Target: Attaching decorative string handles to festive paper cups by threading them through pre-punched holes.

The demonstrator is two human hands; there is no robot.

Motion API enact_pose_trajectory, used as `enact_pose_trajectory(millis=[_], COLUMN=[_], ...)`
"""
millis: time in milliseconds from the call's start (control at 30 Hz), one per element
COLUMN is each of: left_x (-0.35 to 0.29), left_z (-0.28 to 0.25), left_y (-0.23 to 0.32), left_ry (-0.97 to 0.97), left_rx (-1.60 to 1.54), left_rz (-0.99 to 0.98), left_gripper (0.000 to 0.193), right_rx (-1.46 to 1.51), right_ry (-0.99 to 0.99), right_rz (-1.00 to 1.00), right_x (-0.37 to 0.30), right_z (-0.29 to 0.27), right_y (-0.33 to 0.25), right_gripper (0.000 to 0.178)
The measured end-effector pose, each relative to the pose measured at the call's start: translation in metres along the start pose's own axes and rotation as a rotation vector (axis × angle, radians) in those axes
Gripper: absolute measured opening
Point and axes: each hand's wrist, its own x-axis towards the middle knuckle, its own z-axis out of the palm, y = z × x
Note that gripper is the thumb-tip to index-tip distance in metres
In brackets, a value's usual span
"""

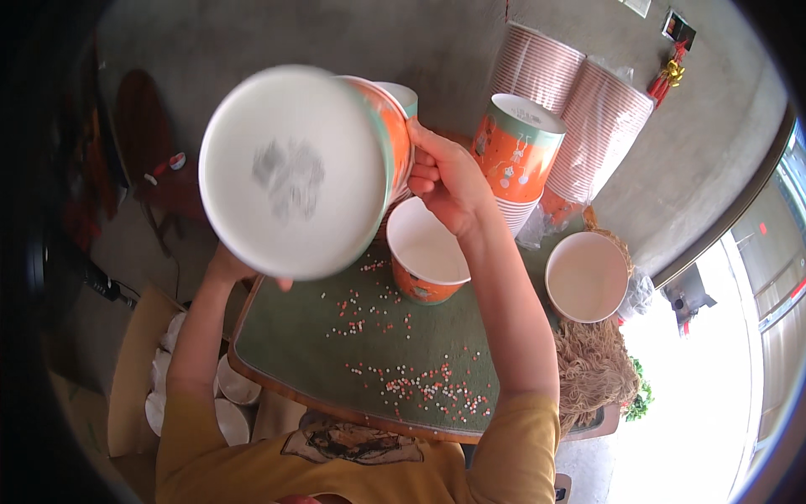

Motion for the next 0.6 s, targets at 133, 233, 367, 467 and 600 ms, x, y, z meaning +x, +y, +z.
enact_pose_trajectory(millis=[133, 233, 367, 467, 600], left_x=[0.068, 0.111, 0.123, 0.129, 0.141], left_z=[0.003, -0.005, -0.014, -0.018, -0.018], left_y=[-0.030, -0.046, -0.069, -0.083, -0.087], left_ry=[0.450, 0.581, 0.595, 0.592, 0.606], left_rx=[-0.150, -0.283, -0.289, -0.339, -0.402], left_rz=[-0.321, -0.058, -0.136, -0.167, -0.172], left_gripper=[0.122, 0.134, 0.126, 0.124, 0.121], right_rx=[-0.001, -0.274, -0.706, -0.781, -0.785], right_ry=[-0.006, 0.048, 0.134, 0.100, -0.009], right_rz=[-0.031, -0.114, -0.225, -0.163, -0.122], right_x=[0.029, 0.041, 0.046, 0.050, 0.051], right_z=[0.002, -0.002, -0.012, -0.029, -0.040], right_y=[-0.003, -0.006, -0.009, -0.013, -0.004], right_gripper=[0.026, 0.029, 0.030, 0.032, 0.029])
